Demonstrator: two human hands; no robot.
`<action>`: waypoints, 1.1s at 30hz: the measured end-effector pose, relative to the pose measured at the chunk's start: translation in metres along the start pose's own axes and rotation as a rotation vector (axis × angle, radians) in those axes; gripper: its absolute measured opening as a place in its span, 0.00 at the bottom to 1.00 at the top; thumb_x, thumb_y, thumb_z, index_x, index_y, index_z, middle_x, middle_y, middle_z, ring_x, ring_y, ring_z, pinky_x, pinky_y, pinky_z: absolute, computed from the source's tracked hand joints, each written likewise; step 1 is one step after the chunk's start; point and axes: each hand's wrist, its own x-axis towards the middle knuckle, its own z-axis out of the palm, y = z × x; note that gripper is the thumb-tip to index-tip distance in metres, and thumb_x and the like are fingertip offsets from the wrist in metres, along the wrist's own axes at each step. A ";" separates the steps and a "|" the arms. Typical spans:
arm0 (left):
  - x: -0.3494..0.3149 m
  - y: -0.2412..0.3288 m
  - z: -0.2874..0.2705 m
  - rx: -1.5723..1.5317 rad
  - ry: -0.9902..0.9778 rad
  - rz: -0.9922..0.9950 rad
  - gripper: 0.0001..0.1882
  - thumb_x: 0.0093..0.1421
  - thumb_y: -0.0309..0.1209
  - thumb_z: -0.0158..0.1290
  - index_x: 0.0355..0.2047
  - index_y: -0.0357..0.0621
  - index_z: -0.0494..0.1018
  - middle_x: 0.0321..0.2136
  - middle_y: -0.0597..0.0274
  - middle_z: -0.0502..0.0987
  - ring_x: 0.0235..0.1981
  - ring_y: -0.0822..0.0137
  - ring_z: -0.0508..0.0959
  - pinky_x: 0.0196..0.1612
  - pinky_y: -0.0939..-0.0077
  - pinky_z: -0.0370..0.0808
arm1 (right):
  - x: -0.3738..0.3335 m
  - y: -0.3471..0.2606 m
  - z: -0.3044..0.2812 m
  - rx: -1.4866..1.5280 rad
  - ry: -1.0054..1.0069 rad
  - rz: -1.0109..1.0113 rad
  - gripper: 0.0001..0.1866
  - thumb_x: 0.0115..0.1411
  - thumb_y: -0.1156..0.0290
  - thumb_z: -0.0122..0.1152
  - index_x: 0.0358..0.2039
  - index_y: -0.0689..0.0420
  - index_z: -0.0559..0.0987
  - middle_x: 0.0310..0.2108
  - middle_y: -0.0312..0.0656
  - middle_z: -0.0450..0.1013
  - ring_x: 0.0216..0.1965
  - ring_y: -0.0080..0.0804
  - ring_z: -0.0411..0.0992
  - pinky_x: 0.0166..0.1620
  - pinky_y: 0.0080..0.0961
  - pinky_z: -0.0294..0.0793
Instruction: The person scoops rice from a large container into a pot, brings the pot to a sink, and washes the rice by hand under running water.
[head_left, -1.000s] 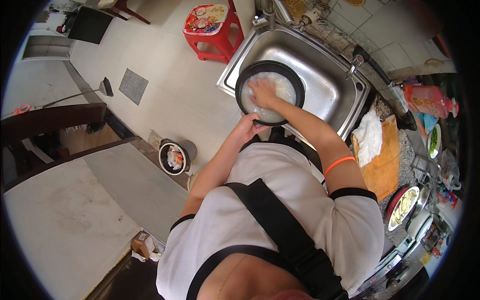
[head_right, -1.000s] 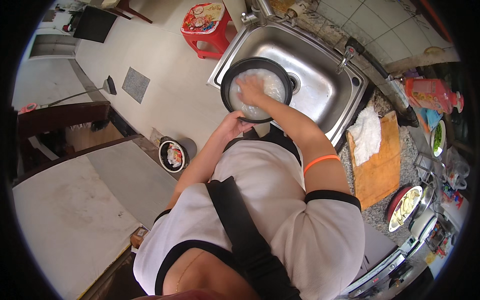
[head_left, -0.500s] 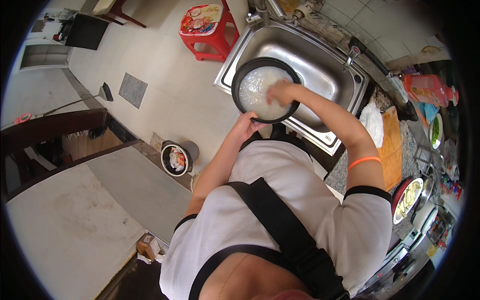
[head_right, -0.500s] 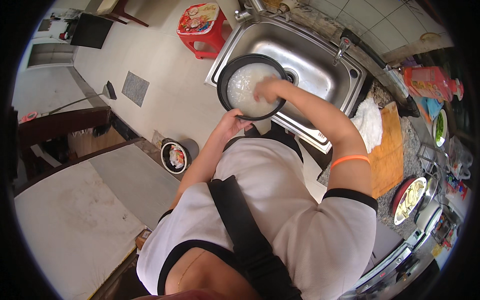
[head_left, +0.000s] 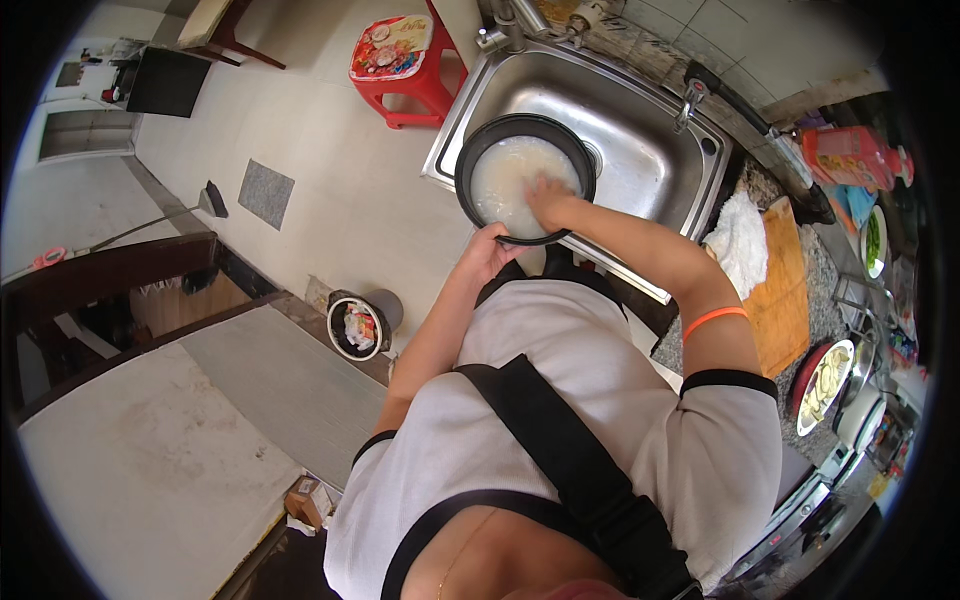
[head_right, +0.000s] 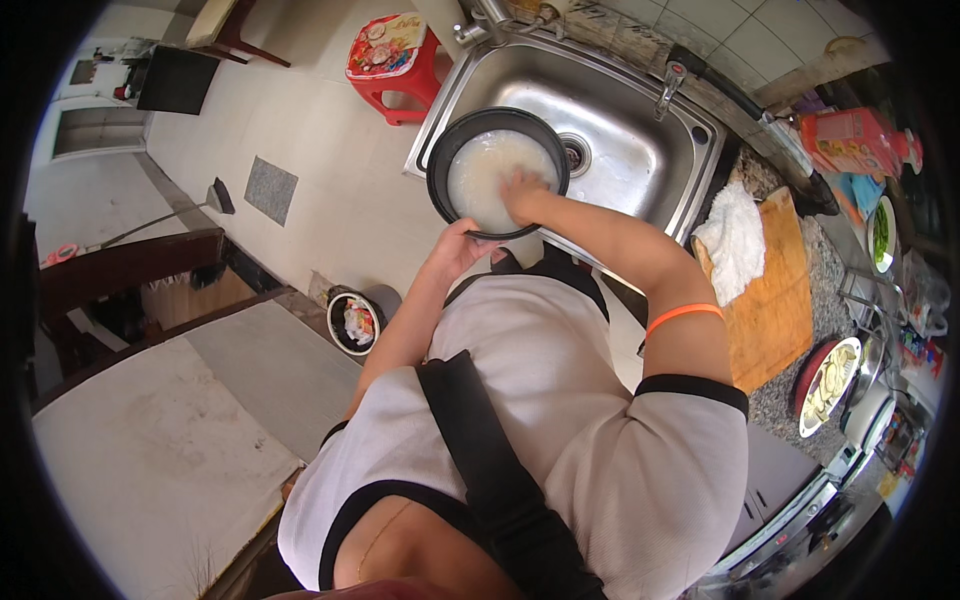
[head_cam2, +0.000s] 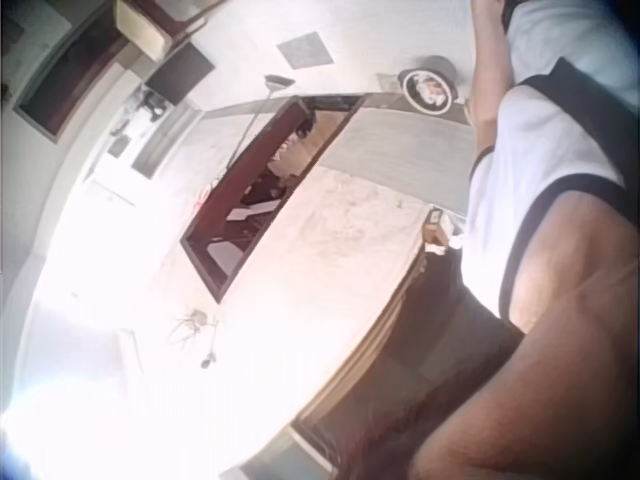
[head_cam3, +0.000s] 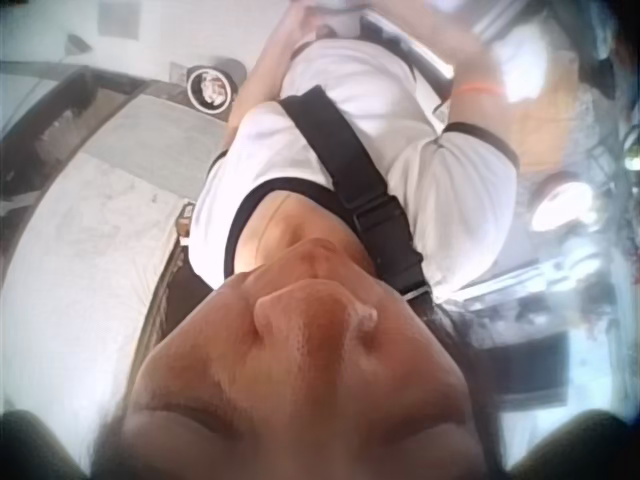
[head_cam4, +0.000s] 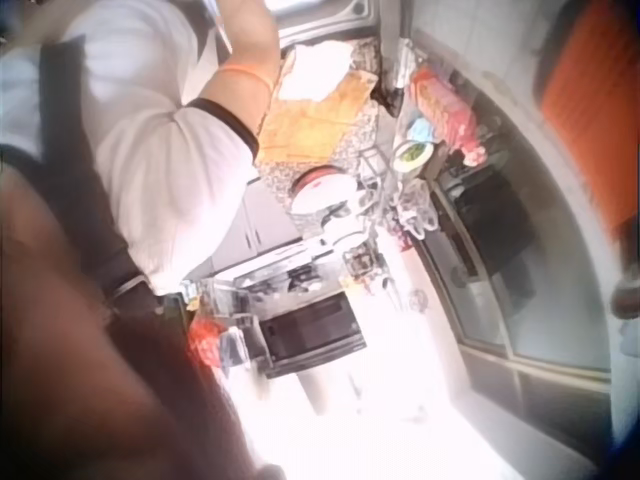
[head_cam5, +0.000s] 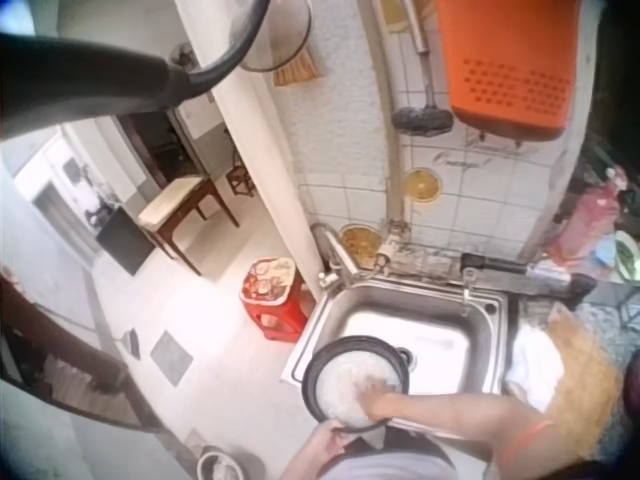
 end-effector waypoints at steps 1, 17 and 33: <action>-0.001 0.000 0.000 0.001 0.001 0.000 0.16 0.46 0.23 0.40 0.35 0.24 0.60 0.34 0.45 0.68 0.35 0.53 0.72 0.41 0.63 0.71 | -0.003 -0.004 -0.002 0.008 -0.041 -0.019 0.35 0.42 0.73 0.54 0.53 0.49 0.56 0.54 0.51 0.50 0.51 0.48 0.55 0.48 0.42 0.58; -0.001 -0.005 -0.009 -0.026 -0.023 -0.009 0.18 0.45 0.21 0.39 0.39 0.23 0.59 0.39 0.45 0.66 0.41 0.55 0.69 0.47 0.65 0.68 | 0.033 0.033 -0.009 0.068 0.376 -0.146 0.17 0.48 0.73 0.45 0.42 0.52 0.67 0.43 0.48 0.61 0.46 0.43 0.61 0.46 0.36 0.62; -0.025 0.025 0.030 0.054 0.126 -0.113 0.17 0.46 0.22 0.39 0.37 0.23 0.58 0.34 0.45 0.67 0.33 0.53 0.73 0.35 0.69 0.76 | -0.007 0.072 -0.037 0.532 0.630 -0.609 0.07 0.48 0.70 0.50 0.24 0.59 0.74 0.32 0.42 0.69 0.40 0.39 0.63 0.42 0.29 0.63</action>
